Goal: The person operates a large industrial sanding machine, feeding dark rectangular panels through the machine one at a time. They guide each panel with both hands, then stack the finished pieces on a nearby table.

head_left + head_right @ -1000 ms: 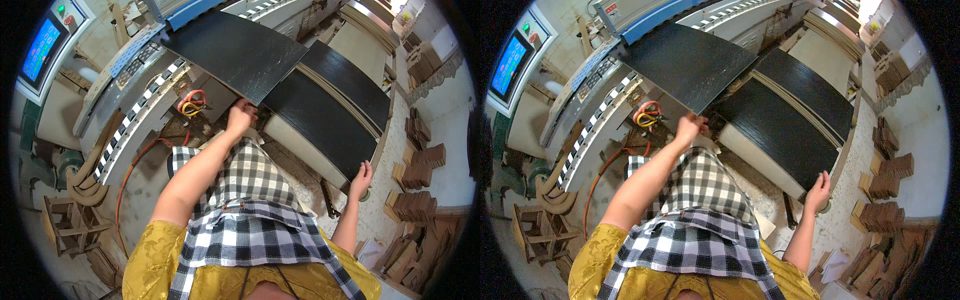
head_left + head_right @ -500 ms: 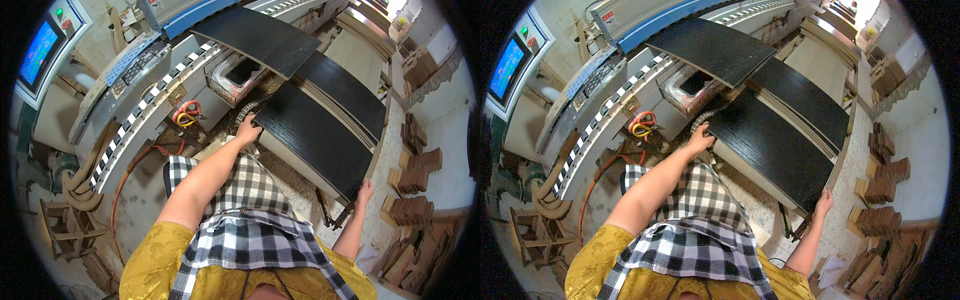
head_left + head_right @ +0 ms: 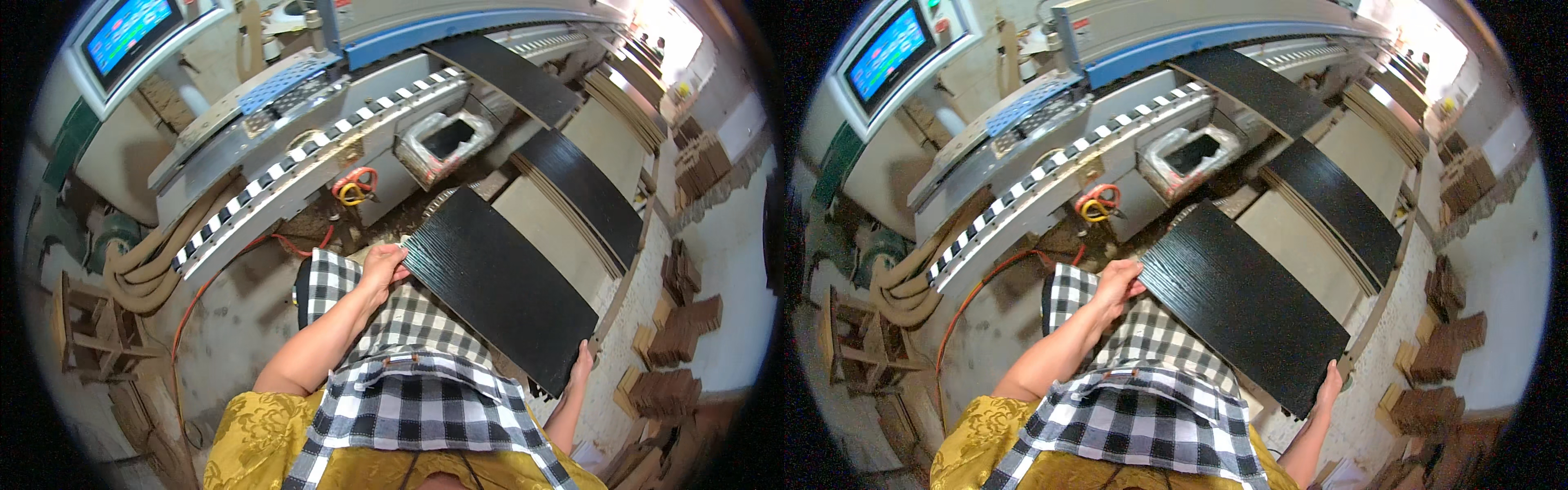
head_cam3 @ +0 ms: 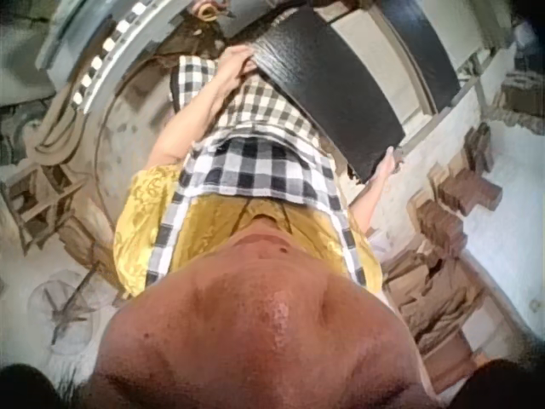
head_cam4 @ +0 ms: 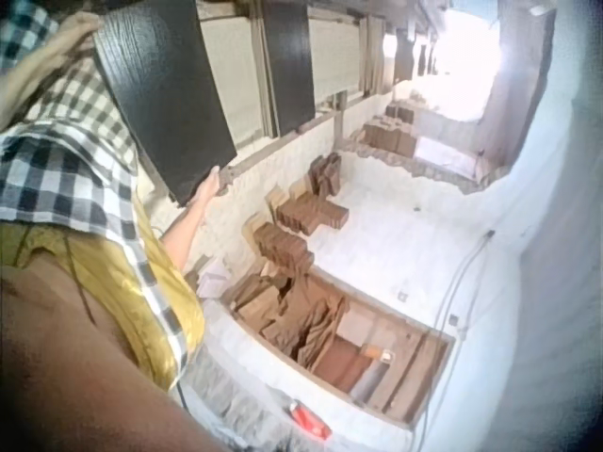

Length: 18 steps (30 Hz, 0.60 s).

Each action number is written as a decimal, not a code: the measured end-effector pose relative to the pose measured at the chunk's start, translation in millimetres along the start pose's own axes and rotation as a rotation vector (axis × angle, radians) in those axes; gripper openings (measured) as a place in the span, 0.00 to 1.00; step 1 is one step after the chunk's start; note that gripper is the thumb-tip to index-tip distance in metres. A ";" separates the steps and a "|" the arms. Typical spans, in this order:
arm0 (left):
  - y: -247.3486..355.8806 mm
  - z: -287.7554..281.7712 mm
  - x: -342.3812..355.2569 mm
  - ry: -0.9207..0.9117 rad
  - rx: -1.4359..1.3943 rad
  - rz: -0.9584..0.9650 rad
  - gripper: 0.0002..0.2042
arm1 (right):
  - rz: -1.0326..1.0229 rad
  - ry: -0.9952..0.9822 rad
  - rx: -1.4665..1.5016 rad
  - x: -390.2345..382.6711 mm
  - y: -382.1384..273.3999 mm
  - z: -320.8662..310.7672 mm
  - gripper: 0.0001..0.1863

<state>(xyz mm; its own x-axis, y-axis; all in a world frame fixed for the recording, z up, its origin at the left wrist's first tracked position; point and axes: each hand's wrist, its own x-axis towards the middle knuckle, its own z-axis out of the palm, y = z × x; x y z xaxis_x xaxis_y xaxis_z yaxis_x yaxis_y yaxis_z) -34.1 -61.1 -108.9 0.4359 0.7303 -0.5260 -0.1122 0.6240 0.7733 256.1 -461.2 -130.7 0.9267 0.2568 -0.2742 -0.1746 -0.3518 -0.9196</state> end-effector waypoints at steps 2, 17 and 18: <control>34.6 -2.9 -33.9 0.080 -0.005 0.110 0.12 | -0.052 -0.057 0.078 -4.7 -13.3 18.9 0.25; 107.9 -57.2 -97.1 0.051 -0.207 0.427 0.15 | -0.105 -0.520 0.601 -103.5 -159.3 214.3 0.16; 108.8 -64.2 -100.9 0.044 -0.212 0.453 0.14 | -0.072 -0.629 0.577 -106.9 -157.7 219.1 0.16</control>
<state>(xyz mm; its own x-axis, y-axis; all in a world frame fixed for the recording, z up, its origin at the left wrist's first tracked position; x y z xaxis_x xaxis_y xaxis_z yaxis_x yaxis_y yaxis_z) -147.7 -49.0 5.7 0.2639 0.9491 -0.1718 -0.4629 0.2809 0.8407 111.7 -235.9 -18.0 0.6152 0.7724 -0.1579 -0.4225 0.1539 -0.8932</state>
